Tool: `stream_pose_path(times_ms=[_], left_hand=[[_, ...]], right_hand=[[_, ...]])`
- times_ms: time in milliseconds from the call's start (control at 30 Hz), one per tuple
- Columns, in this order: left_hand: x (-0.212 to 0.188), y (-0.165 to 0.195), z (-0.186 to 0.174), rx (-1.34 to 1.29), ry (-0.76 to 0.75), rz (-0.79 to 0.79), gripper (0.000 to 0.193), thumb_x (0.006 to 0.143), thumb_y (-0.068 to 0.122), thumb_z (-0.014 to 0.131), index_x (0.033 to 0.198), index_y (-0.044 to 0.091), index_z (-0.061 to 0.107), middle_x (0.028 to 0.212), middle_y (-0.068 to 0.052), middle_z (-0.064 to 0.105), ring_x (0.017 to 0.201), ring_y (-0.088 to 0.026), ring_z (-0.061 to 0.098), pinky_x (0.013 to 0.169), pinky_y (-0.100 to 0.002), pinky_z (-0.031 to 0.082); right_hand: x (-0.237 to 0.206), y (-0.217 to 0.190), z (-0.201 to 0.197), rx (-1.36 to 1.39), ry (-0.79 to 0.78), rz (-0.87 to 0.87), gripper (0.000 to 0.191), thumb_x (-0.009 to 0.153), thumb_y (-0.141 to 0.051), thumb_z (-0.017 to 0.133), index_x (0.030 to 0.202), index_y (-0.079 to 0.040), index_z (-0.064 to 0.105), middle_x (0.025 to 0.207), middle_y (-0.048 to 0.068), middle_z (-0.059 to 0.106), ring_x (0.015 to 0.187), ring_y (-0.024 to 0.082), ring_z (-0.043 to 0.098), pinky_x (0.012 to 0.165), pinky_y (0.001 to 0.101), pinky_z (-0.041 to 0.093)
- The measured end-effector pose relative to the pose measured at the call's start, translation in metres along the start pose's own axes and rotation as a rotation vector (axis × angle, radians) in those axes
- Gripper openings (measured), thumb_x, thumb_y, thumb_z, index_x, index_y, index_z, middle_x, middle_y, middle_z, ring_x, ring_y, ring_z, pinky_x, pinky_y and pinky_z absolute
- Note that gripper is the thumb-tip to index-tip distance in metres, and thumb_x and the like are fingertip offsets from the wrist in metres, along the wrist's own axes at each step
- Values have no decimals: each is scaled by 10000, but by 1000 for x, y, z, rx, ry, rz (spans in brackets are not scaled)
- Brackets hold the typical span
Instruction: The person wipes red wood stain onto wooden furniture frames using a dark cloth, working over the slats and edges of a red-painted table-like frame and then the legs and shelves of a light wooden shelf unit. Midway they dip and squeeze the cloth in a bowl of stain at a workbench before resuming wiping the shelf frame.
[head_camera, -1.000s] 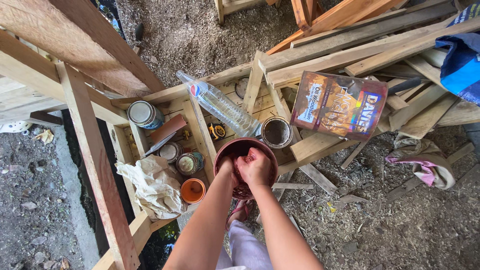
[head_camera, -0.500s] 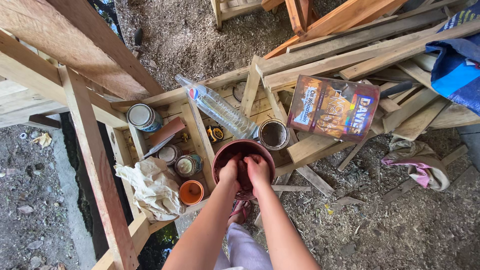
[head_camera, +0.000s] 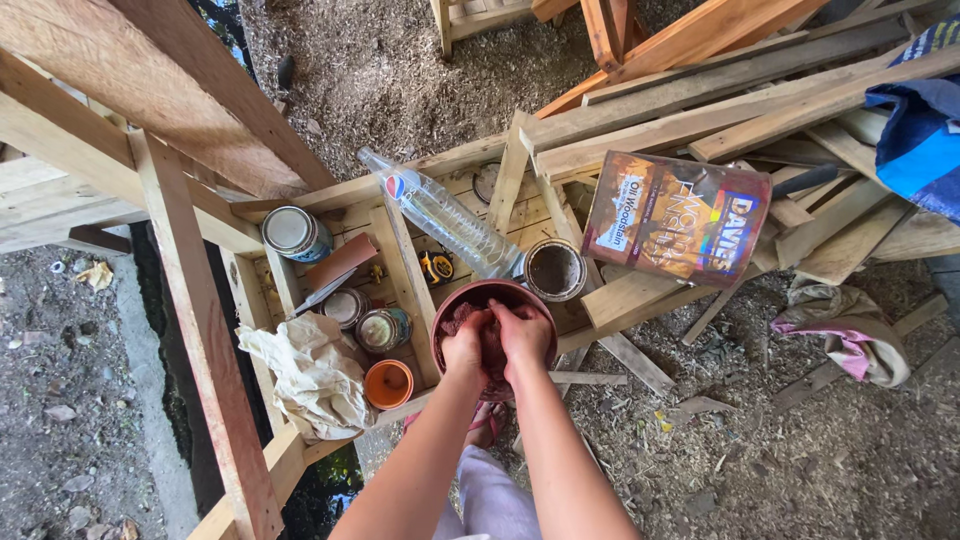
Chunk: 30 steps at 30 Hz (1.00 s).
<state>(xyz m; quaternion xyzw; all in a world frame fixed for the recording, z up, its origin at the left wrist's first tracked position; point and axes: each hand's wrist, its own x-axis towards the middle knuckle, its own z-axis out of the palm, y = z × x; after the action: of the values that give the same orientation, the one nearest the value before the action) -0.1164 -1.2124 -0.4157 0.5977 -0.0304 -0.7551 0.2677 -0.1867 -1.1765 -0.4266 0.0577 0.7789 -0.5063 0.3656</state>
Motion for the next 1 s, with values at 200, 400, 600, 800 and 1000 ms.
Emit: stream_pose_path(times_ms=[200,400,600,800,1000], left_hand=[[-17,15,5,108,40,-83,570,776,377,823,1217,39,694,1104,-118,748,926,-266,718,829,-464,582],[-4,27,-1,224,-66,-253,655,853,587,689,1309,120,632,1189,-136,731,1018,-285,713,901,-482,571],[3,19,-9,191,-188,-268,758,852,676,612,1353,108,637,1231,-139,733,1048,-298,724,902,-483,596],[0,20,-12,346,-104,-242,858,842,791,524,1330,95,641,1217,-165,711,1038,-312,700,851,-494,581],[-1,14,-13,272,-213,-313,818,893,806,470,1263,108,685,1188,-134,729,1028,-292,709,858,-464,589]], right_hand=[[-17,-5,-10,-258,89,-454,245,711,-192,799,901,-61,719,787,54,741,720,190,718,711,353,555],[-27,-13,-12,-418,131,-875,353,661,-173,819,916,18,667,890,142,692,794,306,690,733,386,554],[-28,-12,-19,-422,71,-881,315,669,-151,797,887,25,652,868,139,660,766,318,663,717,396,540],[-35,-10,-23,-408,95,-1051,263,668,-110,779,841,16,627,865,134,625,767,331,632,687,412,527],[-48,-26,-31,-477,8,-1070,209,669,-101,763,713,-22,574,761,113,570,706,333,598,644,451,500]])
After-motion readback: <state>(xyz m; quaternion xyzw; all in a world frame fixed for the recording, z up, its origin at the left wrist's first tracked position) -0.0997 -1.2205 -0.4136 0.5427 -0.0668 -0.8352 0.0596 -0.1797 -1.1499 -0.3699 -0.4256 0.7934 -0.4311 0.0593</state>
